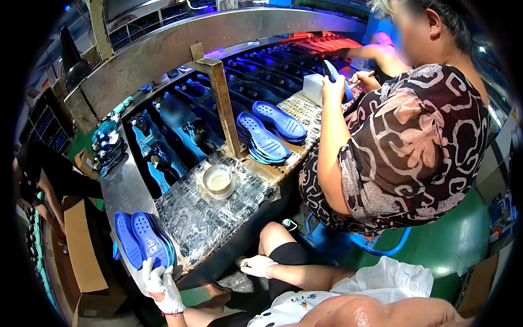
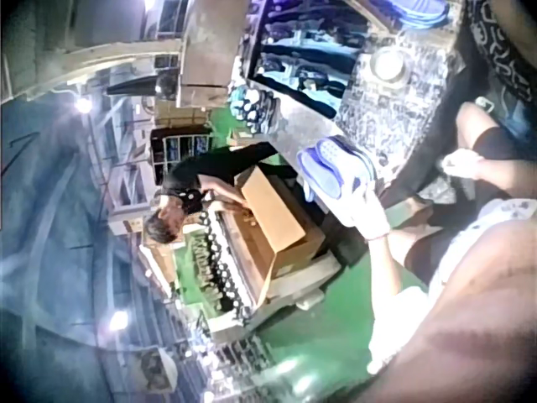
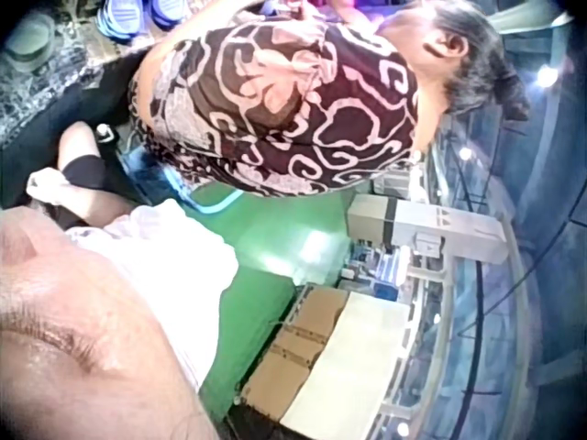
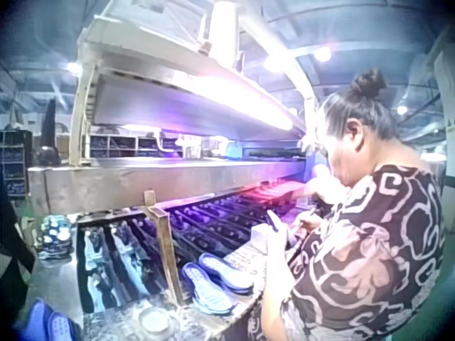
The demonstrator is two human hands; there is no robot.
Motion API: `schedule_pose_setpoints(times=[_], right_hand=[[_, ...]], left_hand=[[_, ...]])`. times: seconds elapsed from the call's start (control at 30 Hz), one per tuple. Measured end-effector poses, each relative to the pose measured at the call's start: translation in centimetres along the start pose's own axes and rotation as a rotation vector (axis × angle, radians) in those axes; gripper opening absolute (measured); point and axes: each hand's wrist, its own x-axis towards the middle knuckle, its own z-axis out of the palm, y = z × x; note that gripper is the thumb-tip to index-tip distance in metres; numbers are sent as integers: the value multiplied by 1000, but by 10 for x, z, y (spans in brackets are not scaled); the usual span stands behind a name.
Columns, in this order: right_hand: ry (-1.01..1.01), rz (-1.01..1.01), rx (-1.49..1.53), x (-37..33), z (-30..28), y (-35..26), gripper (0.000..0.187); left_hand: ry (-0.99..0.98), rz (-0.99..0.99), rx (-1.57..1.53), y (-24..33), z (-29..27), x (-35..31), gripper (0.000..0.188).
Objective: The person applies glue to the interior bottom and perimeter of several blue clogs using a small brush dipped in a glue container, then places them onto a conveyor belt.
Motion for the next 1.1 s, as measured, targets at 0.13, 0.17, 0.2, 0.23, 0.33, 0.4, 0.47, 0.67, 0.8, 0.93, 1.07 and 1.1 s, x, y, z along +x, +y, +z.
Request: schedule_pose_setpoints(times=[0.13, 0.17, 0.2, 0.23, 0.33, 0.4, 0.47, 0.67, 0.8, 0.93, 1.07, 1.1], right_hand=[[11, 1, -3, -6, -4, 1, 32], [14, -6, 4, -5, -4, 2, 32], [18, -13, 10, -5, -3, 4, 32], [20, -21, 12, -2, 0, 8, 32], [25, -61, -3, 0, 4, 10, 32], [35, -112, 1, 4, 9, 16, 32], [37, -122, 36, -2, 5, 10, 32], [228, -189, 88, -5, 8, 27, 37], [391, -213, 600, -30, -17, 9, 18], [666, -432, 834, -73, -50, -60, 12], [620, -724, 667, -125, -75, -113, 20], [568, -776, 631, -130, -79, -122, 23]], left_hand=[[141, -248, -209, 30, -9, -11, 9], [135, -390, -297, 40, -14, -13, 7], [142, -535, -385, 51, -19, -15, 6], [142, -638, -496, 52, -20, -20, 5], [215, -853, -710, 59, -22, -20, 12], [241, -884, -725, 49, -19, -23, 36], [347, -885, -950, 42, -18, -26, 46], [318, -738, -1425, 104, -19, -22, 51], [251, -761, -1076, 106, -24, -24, 52], [457, -715, -857, 117, -30, -32, 47], [413, -803, -807, 134, -22, -39, 44], [396, -824, -779, 135, -19, -40, 44]])
